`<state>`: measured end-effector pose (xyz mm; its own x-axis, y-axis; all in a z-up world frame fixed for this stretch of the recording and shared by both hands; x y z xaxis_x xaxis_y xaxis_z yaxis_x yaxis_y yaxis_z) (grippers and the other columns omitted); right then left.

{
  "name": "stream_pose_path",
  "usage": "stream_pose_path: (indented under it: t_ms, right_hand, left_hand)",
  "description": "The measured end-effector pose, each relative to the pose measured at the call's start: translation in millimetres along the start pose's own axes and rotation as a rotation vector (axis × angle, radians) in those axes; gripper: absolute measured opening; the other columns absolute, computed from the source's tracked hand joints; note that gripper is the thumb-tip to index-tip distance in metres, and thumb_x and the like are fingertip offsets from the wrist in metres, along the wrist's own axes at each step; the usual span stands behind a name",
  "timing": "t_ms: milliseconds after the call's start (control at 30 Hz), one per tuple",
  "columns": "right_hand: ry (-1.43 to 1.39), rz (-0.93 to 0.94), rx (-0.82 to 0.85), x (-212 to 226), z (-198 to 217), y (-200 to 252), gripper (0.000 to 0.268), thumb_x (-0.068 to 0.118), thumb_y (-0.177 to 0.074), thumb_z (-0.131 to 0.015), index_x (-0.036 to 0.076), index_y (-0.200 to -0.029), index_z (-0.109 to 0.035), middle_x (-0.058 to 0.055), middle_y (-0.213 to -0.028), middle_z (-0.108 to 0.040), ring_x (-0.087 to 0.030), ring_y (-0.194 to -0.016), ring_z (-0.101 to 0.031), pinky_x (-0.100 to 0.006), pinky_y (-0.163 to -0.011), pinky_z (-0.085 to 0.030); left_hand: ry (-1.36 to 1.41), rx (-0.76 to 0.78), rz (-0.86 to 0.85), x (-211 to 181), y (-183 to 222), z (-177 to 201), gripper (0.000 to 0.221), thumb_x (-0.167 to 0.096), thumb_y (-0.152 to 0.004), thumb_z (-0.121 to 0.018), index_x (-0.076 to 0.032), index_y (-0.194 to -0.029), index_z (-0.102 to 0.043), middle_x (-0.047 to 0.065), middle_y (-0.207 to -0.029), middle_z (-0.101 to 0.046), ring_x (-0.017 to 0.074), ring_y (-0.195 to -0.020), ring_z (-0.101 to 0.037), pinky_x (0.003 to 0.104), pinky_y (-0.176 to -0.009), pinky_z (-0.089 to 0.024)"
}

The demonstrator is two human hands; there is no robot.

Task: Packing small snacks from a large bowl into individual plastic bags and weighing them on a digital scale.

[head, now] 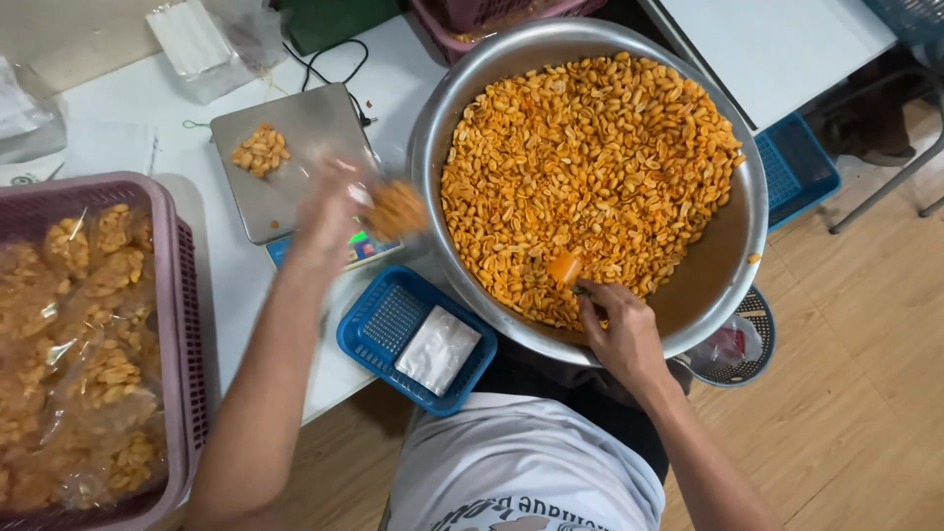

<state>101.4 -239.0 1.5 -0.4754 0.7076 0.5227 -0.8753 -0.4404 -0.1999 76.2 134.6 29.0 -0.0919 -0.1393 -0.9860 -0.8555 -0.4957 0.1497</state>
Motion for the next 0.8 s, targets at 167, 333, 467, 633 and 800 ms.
stream_pose_path:
  t_ms: [167,333,467,633,800]
  right_hand:
    - [-0.007,-0.017,0.014,-1.4,-0.1,-0.8,0.022,0.012,-0.095,-0.068,0.003,-0.113,-0.078,-0.015,-0.075,-0.071,-0.03,-0.07,-0.071,-0.036,-0.063,-0.057]
    - [-0.014,0.004,-0.003,-10.0,-4.2,0.5,0.023,0.014,-0.092,-0.069,0.006,-0.112,-0.077,-0.016,-0.08,-0.071,-0.034,-0.074,-0.072,-0.04,-0.063,-0.058]
    - [-0.015,-0.008,-0.005,-17.3,-6.3,2.3,0.022,0.013,-0.092,-0.069,0.004,-0.11,-0.078,-0.016,-0.079,-0.071,-0.032,-0.073,-0.072,-0.038,-0.062,-0.058]
    - [-0.025,-0.021,-0.016,-10.9,-0.1,1.3,0.024,0.017,-0.092,-0.07,0.007,-0.113,-0.077,-0.014,-0.083,-0.071,-0.033,-0.078,-0.073,-0.038,-0.069,-0.059]
    - [-0.027,-0.019,0.036,-5.3,1.0,0.9,0.024,0.014,-0.095,-0.065,0.005,-0.115,-0.076,-0.016,-0.095,-0.074,-0.032,-0.083,-0.073,-0.04,-0.075,-0.057]
  left_hand:
    - [0.23,0.365,0.201,34.7,71.0,-86.6,0.075,0.018,-0.076,-0.071,-0.017,-0.139,-0.049,0.017,-0.121,-0.069,0.03,-0.105,-0.074,0.042,-0.088,-0.062]
    - [0.326,0.53,0.204,54.8,91.1,-142.4,0.059,0.011,-0.082,-0.063,-0.015,-0.134,-0.056,0.019,-0.106,-0.079,0.0108,-0.085,-0.071,0.016,-0.064,-0.054]
    - [0.316,0.489,0.208,73.7,96.1,-161.0,0.05,0.004,-0.085,-0.07,-0.017,-0.13,-0.065,0.017,-0.105,-0.079,0.0188,-0.095,-0.076,0.025,-0.066,-0.061]
    - [0.45,0.497,0.603,104.4,131.7,-156.1,0.035,-0.031,-0.102,-0.06,-0.004,-0.114,-0.079,0.018,-0.108,-0.079,0.021,-0.102,-0.077,0.023,-0.072,-0.06]
    - [1.42,0.675,0.349,70.0,147.9,70.9,0.044,-0.023,-0.117,-0.037,0.001,-0.154,-0.04,0.011,-0.117,-0.056,0.0118,-0.099,-0.052,0.018,-0.081,-0.04]
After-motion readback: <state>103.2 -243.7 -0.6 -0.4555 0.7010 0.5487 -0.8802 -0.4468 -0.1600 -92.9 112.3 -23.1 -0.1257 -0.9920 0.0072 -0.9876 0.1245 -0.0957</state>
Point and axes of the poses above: each hand's wrist, its own y-axis away from the middle knuckle, its own z-axis out of the back of the hand, x = y × z, the point moved 7 cm from there along -y, towards the middle knuckle
